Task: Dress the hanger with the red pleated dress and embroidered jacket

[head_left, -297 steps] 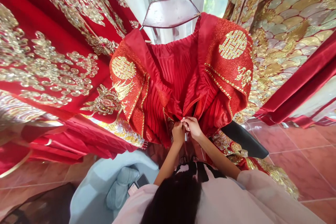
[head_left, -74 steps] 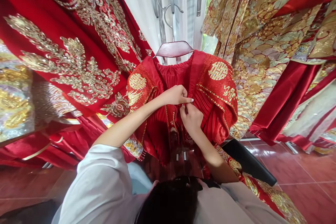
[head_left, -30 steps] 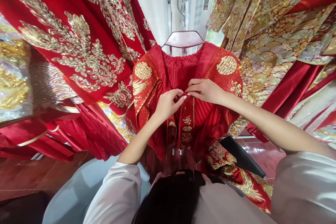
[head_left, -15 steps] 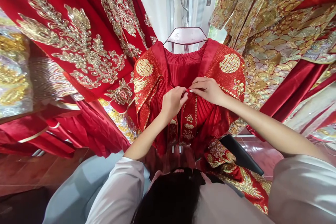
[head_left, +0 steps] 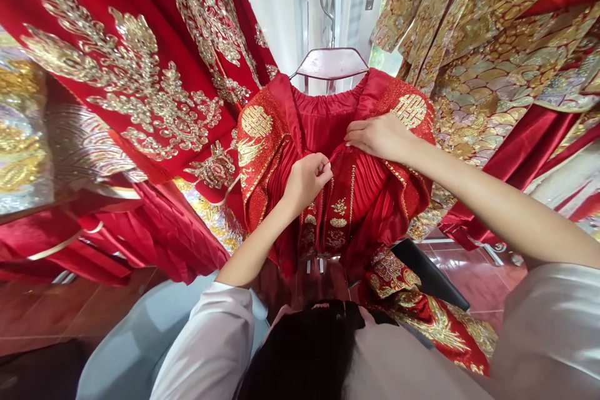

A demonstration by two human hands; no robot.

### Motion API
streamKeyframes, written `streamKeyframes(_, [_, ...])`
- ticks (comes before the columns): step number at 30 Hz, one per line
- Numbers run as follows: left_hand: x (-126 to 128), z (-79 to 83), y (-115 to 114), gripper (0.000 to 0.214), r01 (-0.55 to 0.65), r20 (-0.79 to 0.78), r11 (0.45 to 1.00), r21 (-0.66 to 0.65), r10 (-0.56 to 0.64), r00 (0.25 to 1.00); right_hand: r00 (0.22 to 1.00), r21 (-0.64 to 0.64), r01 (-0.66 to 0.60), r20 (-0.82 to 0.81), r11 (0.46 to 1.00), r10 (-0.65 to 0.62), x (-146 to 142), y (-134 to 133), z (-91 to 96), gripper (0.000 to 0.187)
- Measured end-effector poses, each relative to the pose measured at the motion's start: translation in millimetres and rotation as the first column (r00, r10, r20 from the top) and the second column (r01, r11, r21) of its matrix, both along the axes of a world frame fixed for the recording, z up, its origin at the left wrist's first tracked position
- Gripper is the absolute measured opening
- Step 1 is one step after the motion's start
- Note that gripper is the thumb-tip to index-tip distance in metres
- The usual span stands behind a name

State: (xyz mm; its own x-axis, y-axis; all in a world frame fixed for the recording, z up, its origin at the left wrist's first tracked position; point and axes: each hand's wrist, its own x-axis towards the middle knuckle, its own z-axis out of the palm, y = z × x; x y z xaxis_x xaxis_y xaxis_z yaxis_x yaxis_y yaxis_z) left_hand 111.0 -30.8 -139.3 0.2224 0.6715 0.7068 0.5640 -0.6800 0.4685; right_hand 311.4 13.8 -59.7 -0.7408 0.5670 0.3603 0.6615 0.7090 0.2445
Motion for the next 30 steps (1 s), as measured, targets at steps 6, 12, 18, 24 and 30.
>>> streamKeyframes(6, [0, -3.1, 3, 0.019, -0.108, -0.088, 0.988, 0.109, 0.118, 0.989, 0.995, -0.03, 0.047, 0.084, 0.998, -0.044, -11, -11, 2.8, 0.034])
streamKeyframes(12, [8, 3.5, 1, 0.021, -0.197, -0.282, 0.969, 0.148, 0.232, 0.931, 0.998, -0.065, 0.05, 0.052, 0.997, -0.046, -17, -17, 0.9, 0.03])
streamKeyframes(18, [7, 7.4, 7, 0.023, -0.196, -0.421, 0.963, 0.186, 0.258, 0.87, 0.997, -0.008, -0.047, 0.057, 0.999, 0.047, -9, -8, 2.1, 0.032])
streamKeyframes(24, [-1, 12.0, 7, 0.028, -0.071, -0.382, 0.981, 0.182, 0.137, 0.914, 0.984, -0.036, -0.135, 0.113, 0.99, 0.139, -3, 2, 22.1, 0.032])
streamKeyframes(30, [-7, 11.7, 5, 0.029, -0.071, -0.337, 0.986, 0.152, 0.119, 0.934, 0.98, -0.091, -0.192, 0.033, 0.977, 0.195, 17, 33, 56.5, 0.022])
